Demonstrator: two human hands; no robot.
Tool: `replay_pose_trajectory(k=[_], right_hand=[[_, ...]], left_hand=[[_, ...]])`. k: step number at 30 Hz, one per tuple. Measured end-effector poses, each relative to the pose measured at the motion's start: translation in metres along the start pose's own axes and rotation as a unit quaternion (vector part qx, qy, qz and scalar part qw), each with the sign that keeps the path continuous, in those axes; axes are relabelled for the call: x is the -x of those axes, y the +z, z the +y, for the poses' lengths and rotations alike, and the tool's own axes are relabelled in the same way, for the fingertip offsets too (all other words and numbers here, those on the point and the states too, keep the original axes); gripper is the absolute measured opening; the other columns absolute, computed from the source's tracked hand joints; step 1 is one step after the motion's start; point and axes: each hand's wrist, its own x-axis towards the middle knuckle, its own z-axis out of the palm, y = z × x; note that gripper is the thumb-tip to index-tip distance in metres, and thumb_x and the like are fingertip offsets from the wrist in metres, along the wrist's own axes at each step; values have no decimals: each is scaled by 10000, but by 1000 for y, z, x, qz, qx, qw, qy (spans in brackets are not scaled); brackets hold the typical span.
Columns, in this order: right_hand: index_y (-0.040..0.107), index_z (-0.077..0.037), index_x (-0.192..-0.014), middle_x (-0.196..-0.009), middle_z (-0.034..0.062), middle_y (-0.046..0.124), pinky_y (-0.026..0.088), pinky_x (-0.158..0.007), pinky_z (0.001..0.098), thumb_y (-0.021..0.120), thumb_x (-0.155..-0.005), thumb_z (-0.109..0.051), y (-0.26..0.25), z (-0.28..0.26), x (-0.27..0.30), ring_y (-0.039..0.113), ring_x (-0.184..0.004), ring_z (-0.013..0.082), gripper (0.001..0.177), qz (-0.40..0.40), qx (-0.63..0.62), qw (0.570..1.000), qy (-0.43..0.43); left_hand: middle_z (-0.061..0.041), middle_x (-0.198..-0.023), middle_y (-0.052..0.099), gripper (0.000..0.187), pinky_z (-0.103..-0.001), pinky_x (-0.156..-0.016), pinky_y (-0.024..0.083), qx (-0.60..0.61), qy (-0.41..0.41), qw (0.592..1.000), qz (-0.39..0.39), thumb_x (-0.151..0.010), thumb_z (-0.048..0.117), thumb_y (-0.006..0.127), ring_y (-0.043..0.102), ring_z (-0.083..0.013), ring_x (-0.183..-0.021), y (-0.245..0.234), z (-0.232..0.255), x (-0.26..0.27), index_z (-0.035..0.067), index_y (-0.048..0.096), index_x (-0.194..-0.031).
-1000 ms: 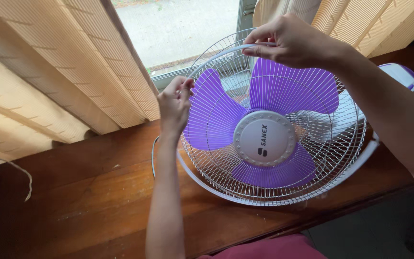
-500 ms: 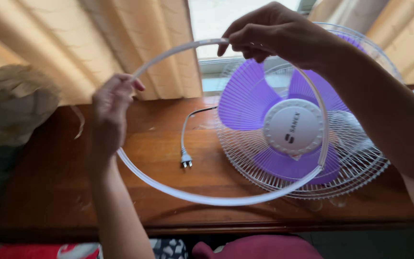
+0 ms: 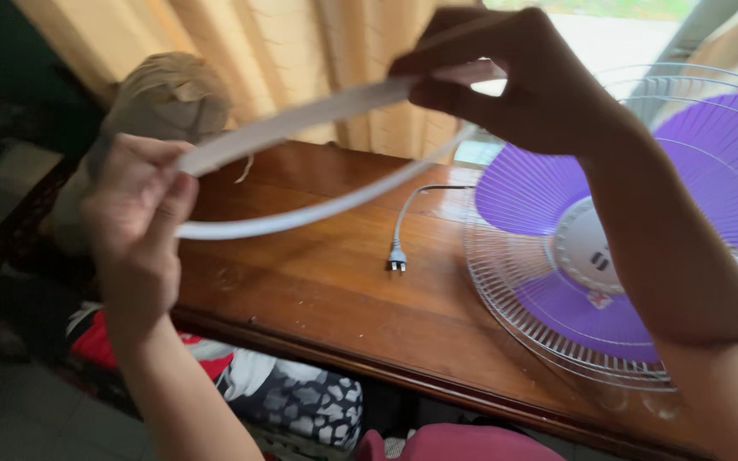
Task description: The person disassembles a purple table fan by removing the front grille, unscrewing the central hub, detaching the fan blades, and removing the rear grille and motor housing components. The parts are placed on a wooden table.
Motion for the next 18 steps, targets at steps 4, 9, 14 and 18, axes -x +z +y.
replay_pose_trajectory(k=[4, 9, 14, 18], right_hand=[[766, -105, -1194, -1036, 77, 718, 533, -902, 378, 781, -962, -101, 39, 11, 11, 651, -1000, 222, 232, 17, 33, 999, -10], [798, -175, -1119, -1026, 31, 734, 531, -855, 390, 795, -893, -122, 110, 50, 33, 646, -970, 229, 232, 11, 56, 998, -1], [822, -176, -1025, -969, 32, 731, 522, -800, 390, 803, -847, -111, 186, 85, 78, 646, -910, 237, 191, 27, 21, 999, 24], [825, -177, -1007, -993, 37, 728, 542, -767, 373, 802, -826, -112, 237, 109, 118, 671, -894, 228, 193, 4, -16, 997, 76]], left_hand=[[-60, -1099, 628, 121, -291, -1028, 487, 2, 9, 1000, 4, -1080, 94, 657, 618, -177, -1041, -2, -16, 34, 1, 688, -1153], [-70, -1003, 731, 154, -340, -836, 539, -154, -30, 988, 12, -930, 33, 704, 693, -227, -929, 8, -50, 78, 67, 776, -1062], [-93, -953, 724, 207, -364, -746, 543, -175, -125, 976, 37, -867, 27, 750, 688, -249, -865, 29, -91, 135, 71, 794, -1064], [-95, -965, 728, 210, -340, -693, 560, -129, -218, 966, 54, -842, 40, 749, 712, -236, -817, 50, -128, 183, 75, 788, -1045]])
